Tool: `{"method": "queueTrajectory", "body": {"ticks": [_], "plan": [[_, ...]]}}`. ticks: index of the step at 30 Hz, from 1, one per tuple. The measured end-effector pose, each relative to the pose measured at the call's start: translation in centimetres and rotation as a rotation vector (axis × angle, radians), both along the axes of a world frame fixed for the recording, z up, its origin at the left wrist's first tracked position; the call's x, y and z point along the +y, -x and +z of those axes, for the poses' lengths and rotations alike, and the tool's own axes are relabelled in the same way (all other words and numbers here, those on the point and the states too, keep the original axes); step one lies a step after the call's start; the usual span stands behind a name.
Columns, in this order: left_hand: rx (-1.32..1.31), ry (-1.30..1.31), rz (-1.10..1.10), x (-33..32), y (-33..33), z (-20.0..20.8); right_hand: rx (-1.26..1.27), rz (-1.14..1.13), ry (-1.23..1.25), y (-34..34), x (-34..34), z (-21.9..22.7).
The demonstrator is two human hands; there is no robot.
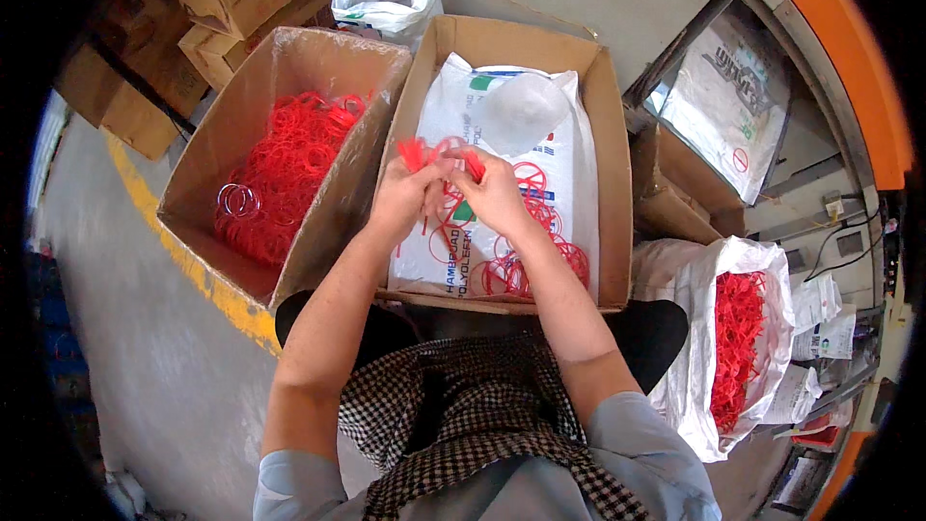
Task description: The person sits at a workbench and repeatedly picks tangled red plastic rings from a central cardboard box. They separate the rings by hand and place them into a second cardboard box to the left. The process continues throughout the clip.
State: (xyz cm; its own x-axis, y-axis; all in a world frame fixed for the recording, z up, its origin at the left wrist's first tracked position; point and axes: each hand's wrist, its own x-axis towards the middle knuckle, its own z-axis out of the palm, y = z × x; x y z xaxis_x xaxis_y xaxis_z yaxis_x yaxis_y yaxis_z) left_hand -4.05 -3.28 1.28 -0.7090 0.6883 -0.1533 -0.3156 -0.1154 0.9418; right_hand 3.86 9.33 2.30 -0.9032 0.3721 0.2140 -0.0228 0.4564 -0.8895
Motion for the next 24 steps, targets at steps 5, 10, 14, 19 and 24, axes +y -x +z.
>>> {"method": "queueTrajectory", "body": {"ticks": [5, 10, 14, 19, 24], "plan": [[0.199, 0.108, -0.243, -0.4, 0.1, 2.7, -0.070, 0.291, 0.367, 1.6, 2.6, -0.8], [1.690, 0.807, -0.095, -2.1, 1.4, -0.8, -0.408, 0.394, -0.534, 2.5, 4.3, -1.9], [1.672, 1.055, -0.064, -0.8, 1.3, -0.5, -0.232, 0.523, -0.197, 5.7, 6.1, -5.9], [1.587, 1.109, -0.026, -2.2, 3.0, -0.5, -0.648, 0.856, 1.037, 8.2, 6.3, -6.8], [1.584, 1.184, -0.067, -2.9, 4.0, -0.7, -0.753, 0.978, 1.035, 9.6, 6.6, -7.9]]}}
